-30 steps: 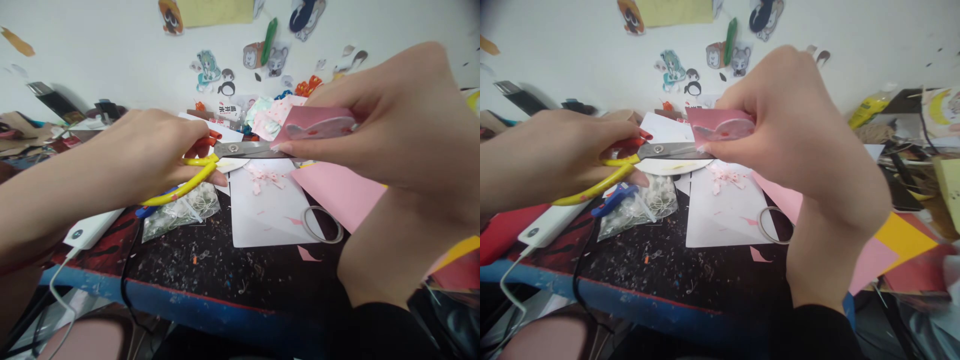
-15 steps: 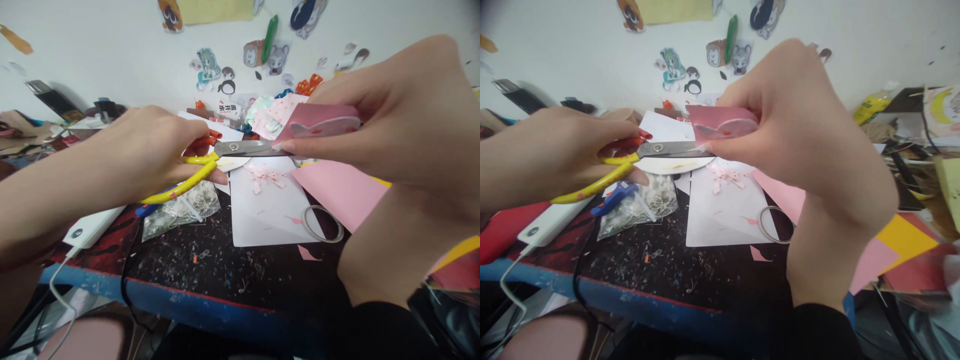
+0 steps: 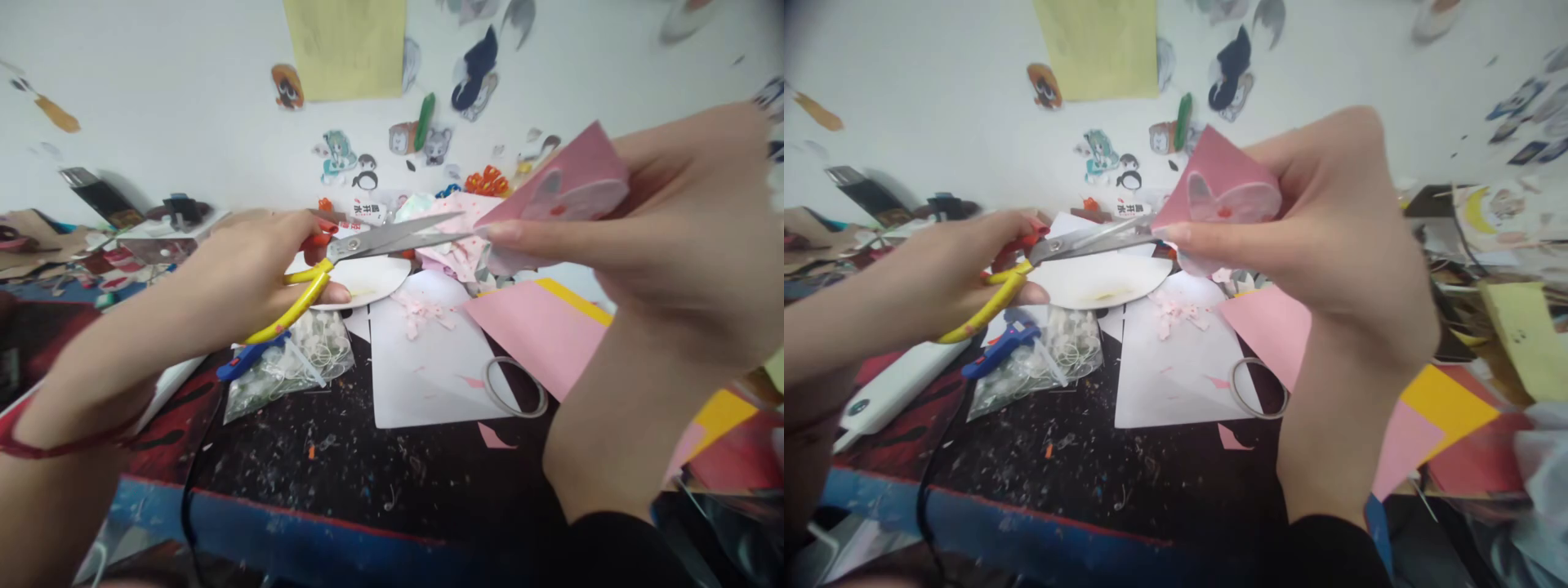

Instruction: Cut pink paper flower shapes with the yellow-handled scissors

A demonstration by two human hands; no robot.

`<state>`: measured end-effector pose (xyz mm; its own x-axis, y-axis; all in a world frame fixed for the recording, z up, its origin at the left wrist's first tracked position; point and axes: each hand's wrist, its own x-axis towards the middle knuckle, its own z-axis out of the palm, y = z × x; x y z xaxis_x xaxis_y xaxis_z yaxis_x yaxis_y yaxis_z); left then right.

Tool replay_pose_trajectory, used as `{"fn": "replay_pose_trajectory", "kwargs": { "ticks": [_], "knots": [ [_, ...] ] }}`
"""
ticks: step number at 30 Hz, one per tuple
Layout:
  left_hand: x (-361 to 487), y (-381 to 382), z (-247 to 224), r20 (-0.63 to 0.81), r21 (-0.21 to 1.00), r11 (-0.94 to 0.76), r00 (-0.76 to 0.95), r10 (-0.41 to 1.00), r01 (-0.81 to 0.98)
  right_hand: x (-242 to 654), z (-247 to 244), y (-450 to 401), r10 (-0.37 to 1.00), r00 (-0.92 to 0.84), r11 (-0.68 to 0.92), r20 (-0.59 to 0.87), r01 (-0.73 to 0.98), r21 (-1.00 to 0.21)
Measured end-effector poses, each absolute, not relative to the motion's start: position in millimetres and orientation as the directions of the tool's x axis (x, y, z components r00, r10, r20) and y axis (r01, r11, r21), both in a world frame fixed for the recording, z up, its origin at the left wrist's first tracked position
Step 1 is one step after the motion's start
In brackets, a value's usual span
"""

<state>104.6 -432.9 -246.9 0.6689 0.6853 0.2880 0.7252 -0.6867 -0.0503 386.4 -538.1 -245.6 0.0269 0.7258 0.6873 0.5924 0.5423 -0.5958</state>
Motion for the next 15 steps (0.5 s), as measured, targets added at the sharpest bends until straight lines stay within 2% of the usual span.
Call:
{"fn": "replay_pose_trajectory", "kwargs": {
  "ticks": [2, 3, 5, 7, 9, 11, 13, 15],
  "knots": [
    [110, -432, -252, 0.348, 0.215, -0.648, 0.562, 0.75, 0.731, 386, -249, -534, 0.655, 0.072, 0.626, 0.752, 0.506, -0.594],
    [114, -433, -255, 0.373, 0.381, -0.645, 0.528, 0.763, 0.663, 385, -250, -532, 0.645, 0.091, 0.646, 0.759, 0.465, -0.605],
    [128, -440, -261, 0.439, 0.631, -0.645, 0.487, 0.755, 0.431, 380, -252, -528, 0.637, 0.135, 0.675, 0.759, 0.377, -0.634],
    [147, -450, -267, 0.488, 0.777, -0.597, 0.409, 0.771, 0.198, 372, -252, -525, 0.61, 0.159, 0.723, 0.777, 0.291, -0.627],
    [167, -461, -271, 0.526, 0.838, -0.54, 0.39, 0.756, -0.084, 364, -252, -523, 0.603, 0.202, 0.741, 0.772, 0.218, -0.635],
    [186, -468, -273, 0.561, 0.827, -0.468, 0.399, 0.725, -0.312, 357, -253, -521, 0.601, 0.281, 0.738, 0.748, 0.164, -0.655],
    [201, -472, -273, 0.611, 0.772, -0.421, 0.373, 0.699, -0.476, 350, -254, -519, 0.592, 0.353, 0.739, 0.724, 0.121, -0.663],
    [213, -474, -272, 0.642, 0.728, -0.413, 0.331, 0.692, -0.548, 346, -256, -516, 0.605, 0.398, 0.726, 0.689, 0.078, -0.683]
  ]
}}
